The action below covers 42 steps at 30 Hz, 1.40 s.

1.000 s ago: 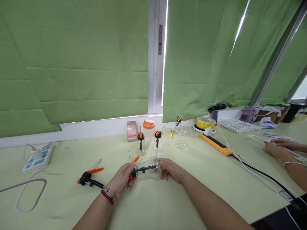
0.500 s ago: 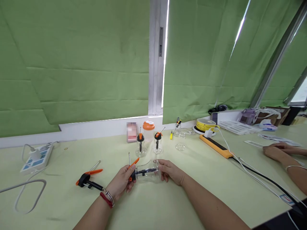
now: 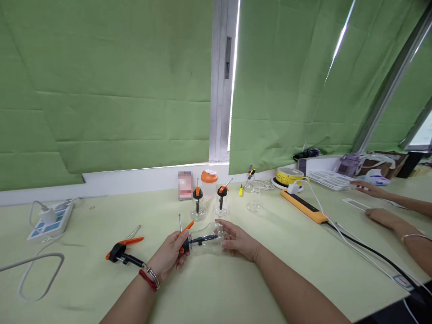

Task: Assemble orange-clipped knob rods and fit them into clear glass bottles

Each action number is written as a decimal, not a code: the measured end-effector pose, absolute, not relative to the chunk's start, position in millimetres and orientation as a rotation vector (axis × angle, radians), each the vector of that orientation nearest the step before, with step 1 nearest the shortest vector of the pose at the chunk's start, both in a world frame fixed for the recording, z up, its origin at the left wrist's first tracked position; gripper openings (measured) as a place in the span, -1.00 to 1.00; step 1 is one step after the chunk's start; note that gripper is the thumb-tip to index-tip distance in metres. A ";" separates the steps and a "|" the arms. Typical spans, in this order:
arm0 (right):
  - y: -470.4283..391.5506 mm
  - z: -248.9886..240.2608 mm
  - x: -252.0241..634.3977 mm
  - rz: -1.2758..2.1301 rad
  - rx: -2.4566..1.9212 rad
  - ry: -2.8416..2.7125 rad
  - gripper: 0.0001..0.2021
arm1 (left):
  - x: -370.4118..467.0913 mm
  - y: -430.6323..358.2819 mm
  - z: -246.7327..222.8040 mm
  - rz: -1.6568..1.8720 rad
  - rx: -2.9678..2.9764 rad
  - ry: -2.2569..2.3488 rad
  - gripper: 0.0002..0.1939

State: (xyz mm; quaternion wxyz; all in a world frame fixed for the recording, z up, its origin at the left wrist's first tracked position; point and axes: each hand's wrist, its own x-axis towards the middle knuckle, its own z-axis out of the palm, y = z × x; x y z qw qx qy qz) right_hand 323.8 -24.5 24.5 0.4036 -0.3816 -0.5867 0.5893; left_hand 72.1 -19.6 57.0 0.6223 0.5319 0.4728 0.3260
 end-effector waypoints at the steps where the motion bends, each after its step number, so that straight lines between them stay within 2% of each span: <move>1: -24.1 24.1 323.5 1.490 -0.973 -1.473 -0.24 | 71.9 -19.5 56.8 0.749 1.224 1.086 -0.48; 14: -20.6 21.3 319.6 1.436 -1.037 -1.480 -0.43 | 72.3 -19.1 54.5 0.755 1.256 1.063 -0.51; 29: -23.8 28.4 316.9 1.544 -1.010 -1.420 -0.62 | 74.0 -21.3 55.6 0.765 1.329 1.072 -0.55; 36: -22.2 26.7 316.8 1.558 -1.002 -1.410 -0.65 | 73.5 -21.5 55.8 0.754 1.347 1.066 -0.56; 42: -22.4 26.0 317.5 1.564 -1.023 -1.392 -0.60 | 73.9 -21.0 55.6 0.777 1.386 1.062 -0.58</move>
